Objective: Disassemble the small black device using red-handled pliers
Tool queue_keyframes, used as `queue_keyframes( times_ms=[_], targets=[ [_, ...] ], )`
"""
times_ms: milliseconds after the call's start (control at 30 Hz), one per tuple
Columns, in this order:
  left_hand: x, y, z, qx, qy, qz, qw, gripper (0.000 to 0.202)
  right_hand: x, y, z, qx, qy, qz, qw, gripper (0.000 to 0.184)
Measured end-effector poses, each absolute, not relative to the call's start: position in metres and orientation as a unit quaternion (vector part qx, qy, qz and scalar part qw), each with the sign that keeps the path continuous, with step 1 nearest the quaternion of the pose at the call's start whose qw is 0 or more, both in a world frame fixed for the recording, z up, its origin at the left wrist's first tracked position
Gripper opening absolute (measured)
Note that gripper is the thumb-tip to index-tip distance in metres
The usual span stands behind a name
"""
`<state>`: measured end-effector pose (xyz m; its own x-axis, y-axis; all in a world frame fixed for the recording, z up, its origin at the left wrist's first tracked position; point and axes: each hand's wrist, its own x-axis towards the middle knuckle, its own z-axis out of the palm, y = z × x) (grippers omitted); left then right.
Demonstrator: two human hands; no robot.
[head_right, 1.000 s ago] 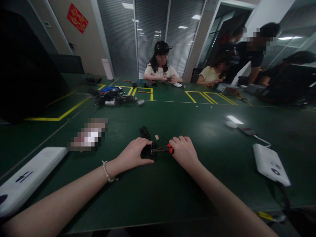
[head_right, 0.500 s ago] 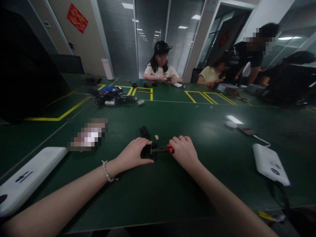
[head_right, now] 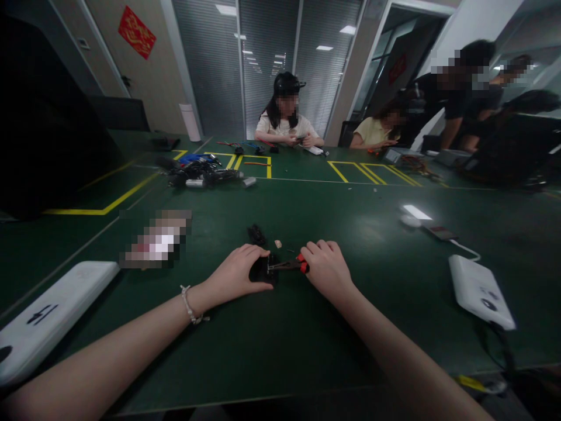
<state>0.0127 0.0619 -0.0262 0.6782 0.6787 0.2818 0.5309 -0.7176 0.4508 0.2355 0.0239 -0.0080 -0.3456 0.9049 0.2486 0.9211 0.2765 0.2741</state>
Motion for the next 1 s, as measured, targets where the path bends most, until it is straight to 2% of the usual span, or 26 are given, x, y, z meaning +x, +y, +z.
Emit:
queue_keyframes(
  times_ms=[367, 1000],
  targets=[
    [0.013, 0.0607, -0.0245, 0.9, 0.341, 0.211, 0.169, 0.057, 0.2333, 0.0249, -0.0087, -0.566, -0.804, -0.176, 0.048, 0.017],
    [0.0138, 0.061, -0.0235, 0.903, 0.338, 0.212, 0.16, 0.057, 0.2322, 0.0248, -0.0122, -0.571, -0.797, -0.191, 0.039, 0.016]
  ],
)
